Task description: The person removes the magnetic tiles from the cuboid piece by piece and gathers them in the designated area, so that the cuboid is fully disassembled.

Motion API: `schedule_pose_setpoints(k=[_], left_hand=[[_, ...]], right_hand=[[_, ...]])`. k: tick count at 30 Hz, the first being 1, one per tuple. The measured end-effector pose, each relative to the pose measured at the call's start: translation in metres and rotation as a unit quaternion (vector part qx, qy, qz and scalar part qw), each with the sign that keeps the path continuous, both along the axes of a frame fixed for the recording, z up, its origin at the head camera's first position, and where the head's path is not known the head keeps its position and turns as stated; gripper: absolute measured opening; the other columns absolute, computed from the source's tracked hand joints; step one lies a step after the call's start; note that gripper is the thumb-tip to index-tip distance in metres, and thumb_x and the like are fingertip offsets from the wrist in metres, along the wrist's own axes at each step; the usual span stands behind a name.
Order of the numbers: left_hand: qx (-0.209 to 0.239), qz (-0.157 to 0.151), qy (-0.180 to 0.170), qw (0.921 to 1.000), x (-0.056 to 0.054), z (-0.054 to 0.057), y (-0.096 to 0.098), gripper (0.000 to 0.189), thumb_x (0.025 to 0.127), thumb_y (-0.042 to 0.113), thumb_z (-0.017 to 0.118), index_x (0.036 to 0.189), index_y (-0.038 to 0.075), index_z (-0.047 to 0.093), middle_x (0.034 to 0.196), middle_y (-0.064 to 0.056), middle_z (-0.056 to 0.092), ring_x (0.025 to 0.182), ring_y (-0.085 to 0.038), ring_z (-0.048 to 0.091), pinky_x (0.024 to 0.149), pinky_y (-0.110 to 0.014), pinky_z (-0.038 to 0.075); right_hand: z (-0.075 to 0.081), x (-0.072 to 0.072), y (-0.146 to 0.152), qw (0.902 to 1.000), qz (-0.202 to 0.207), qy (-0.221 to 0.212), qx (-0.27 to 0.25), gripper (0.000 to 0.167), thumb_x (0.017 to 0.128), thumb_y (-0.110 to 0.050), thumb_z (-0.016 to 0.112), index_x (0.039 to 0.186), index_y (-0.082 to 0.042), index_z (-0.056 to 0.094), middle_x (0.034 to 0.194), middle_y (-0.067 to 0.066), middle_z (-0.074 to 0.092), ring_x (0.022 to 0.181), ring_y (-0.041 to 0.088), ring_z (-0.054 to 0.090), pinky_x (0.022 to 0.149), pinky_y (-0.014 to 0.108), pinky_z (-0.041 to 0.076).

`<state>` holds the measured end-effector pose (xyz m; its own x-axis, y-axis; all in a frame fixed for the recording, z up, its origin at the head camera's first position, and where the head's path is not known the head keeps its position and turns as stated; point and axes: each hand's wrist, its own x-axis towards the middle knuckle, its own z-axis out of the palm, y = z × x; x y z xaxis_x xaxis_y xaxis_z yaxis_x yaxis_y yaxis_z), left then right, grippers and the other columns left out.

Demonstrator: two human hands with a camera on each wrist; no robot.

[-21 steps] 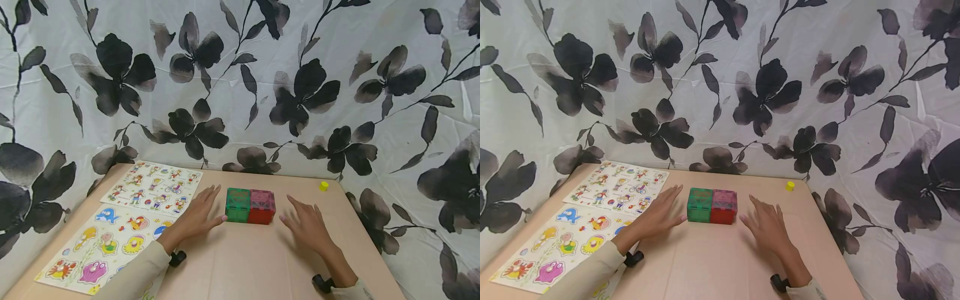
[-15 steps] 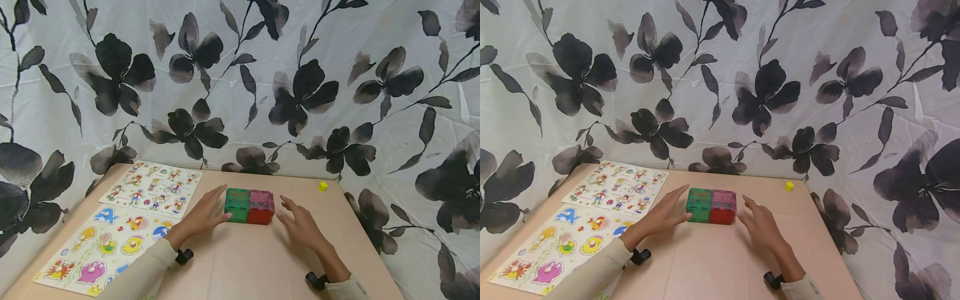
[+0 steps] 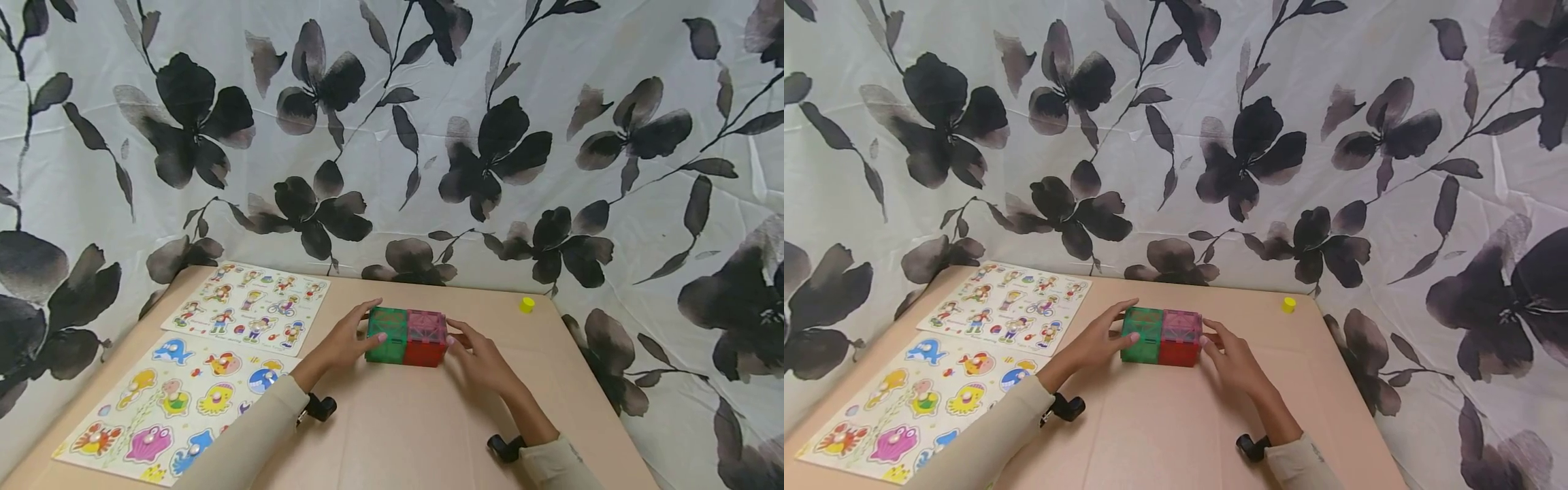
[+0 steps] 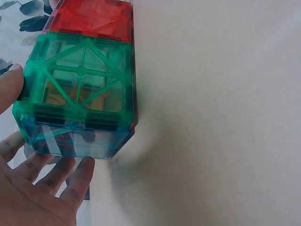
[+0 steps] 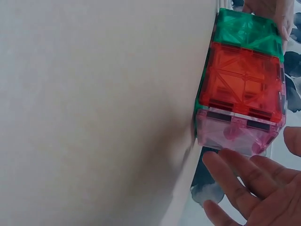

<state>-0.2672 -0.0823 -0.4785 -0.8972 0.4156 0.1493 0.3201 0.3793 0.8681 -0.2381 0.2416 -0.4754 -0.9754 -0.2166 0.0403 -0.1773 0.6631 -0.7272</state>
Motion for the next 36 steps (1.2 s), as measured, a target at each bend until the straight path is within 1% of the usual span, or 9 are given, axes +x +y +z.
schedule_pose_setpoints(k=[4, 10, 15, 18, 23, 27, 30, 33, 36], left_hand=[[0.025, -0.012, -0.013, 0.9995, -0.003, -0.002, 0.001, 0.072, 0.104, 0.023, 0.071, 0.166, 0.018, 0.034, 0.170, -0.015, 0.036, 0.154, -0.043, 0.041, 0.115, -0.057, 0.049], [0.035, -0.023, -0.019, 0.9990, -0.005, -0.006, -0.001, 0.070, 0.104, 0.023, 0.070, 0.165, 0.018, 0.035, 0.171, -0.016, 0.036, 0.155, -0.044, 0.039, 0.117, -0.060, 0.046], [0.040, -0.027, -0.021, 0.9986, -0.005, -0.008, -0.002, 0.070, 0.105, 0.023, 0.070, 0.165, 0.020, 0.034, 0.170, -0.015, 0.036, 0.156, -0.044, 0.037, 0.118, -0.061, 0.045], [0.037, -0.026, -0.025, 0.9987, -0.004, -0.008, -0.002, 0.070, 0.105, 0.024, 0.070, 0.165, 0.021, 0.034, 0.170, -0.013, 0.037, 0.158, -0.042, 0.036, 0.119, -0.060, 0.044], [0.037, -0.026, -0.022, 0.9987, -0.004, -0.009, -0.003, 0.070, 0.104, 0.024, 0.070, 0.165, 0.021, 0.034, 0.169, -0.013, 0.037, 0.157, -0.042, 0.036, 0.118, -0.060, 0.045], [0.041, -0.027, -0.018, 0.9986, -0.004, -0.010, -0.003, 0.070, 0.104, 0.023, 0.071, 0.164, 0.020, 0.035, 0.169, -0.015, 0.037, 0.157, -0.044, 0.036, 0.118, -0.062, 0.045], [0.045, -0.030, -0.016, 0.9984, -0.004, -0.010, -0.003, 0.070, 0.104, 0.022, 0.071, 0.164, 0.019, 0.035, 0.169, -0.016, 0.037, 0.157, -0.044, 0.036, 0.116, -0.062, 0.046], [0.047, -0.030, -0.016, 0.9983, -0.004, -0.010, -0.003, 0.070, 0.104, 0.022, 0.071, 0.164, 0.018, 0.036, 0.169, -0.016, 0.037, 0.156, -0.045, 0.037, 0.116, -0.062, 0.047], [0.046, -0.029, -0.017, 0.9984, -0.004, -0.010, -0.003, 0.070, 0.104, 0.022, 0.071, 0.164, 0.019, 0.036, 0.169, -0.016, 0.037, 0.156, -0.044, 0.037, 0.116, -0.062, 0.046]], right_hand=[[-0.003, -0.002, -0.002, 0.9998, 0.002, -0.015, -0.015, 0.052, 0.111, -0.031, 0.057, 0.162, -0.025, 0.044, 0.141, 0.012, 0.071, 0.128, 0.032, 0.069, 0.115, 0.066, 0.045], [-0.002, -0.004, -0.004, 0.9995, 0.000, -0.022, -0.022, 0.052, 0.111, -0.026, 0.058, 0.161, -0.023, 0.045, 0.136, 0.012, 0.073, 0.116, 0.025, 0.075, 0.114, 0.066, 0.045], [0.001, -0.005, -0.006, 0.9994, -0.014, -0.020, -0.023, 0.054, 0.109, -0.023, 0.062, 0.161, -0.021, 0.045, 0.136, 0.012, 0.074, 0.121, 0.028, 0.074, 0.114, 0.064, 0.047], [0.000, -0.006, -0.006, 0.9994, -0.021, -0.012, -0.027, 0.057, 0.107, -0.020, 0.065, 0.160, -0.021, 0.046, 0.134, 0.011, 0.075, 0.123, 0.030, 0.072, 0.112, 0.061, 0.050], [0.000, -0.005, -0.007, 0.9989, -0.028, 0.007, -0.037, 0.059, 0.104, -0.015, 0.070, 0.158, -0.022, 0.049, 0.127, 0.009, 0.078, 0.118, 0.028, 0.075, 0.106, 0.053, 0.054], [0.002, -0.004, -0.008, 0.9983, -0.037, 0.012, -0.044, 0.058, 0.101, -0.013, 0.073, 0.155, -0.023, 0.053, 0.122, 0.010, 0.080, 0.111, 0.026, 0.078, 0.098, 0.045, 0.057], [0.004, -0.003, -0.009, 0.9976, -0.047, 0.011, -0.050, 0.054, 0.100, -0.012, 0.074, 0.150, -0.025, 0.058, 0.118, 0.008, 0.081, 0.105, 0.023, 0.079, 0.094, 0.040, 0.058], [0.005, -0.003, -0.010, 0.9971, -0.053, 0.013, -0.053, 0.049, 0.099, -0.010, 0.075, 0.144, -0.025, 0.062, 0.116, 0.007, 0.081, 0.103, 0.022, 0.079, 0.093, 0.040, 0.060], [0.004, -0.002, -0.011, 0.9968, -0.059, 0.013, -0.052, 0.047, 0.098, -0.009, 0.077, 0.140, -0.024, 0.065, 0.119, 0.008, 0.081, 0.104, 0.022, 0.079, 0.096, 0.044, 0.062]])
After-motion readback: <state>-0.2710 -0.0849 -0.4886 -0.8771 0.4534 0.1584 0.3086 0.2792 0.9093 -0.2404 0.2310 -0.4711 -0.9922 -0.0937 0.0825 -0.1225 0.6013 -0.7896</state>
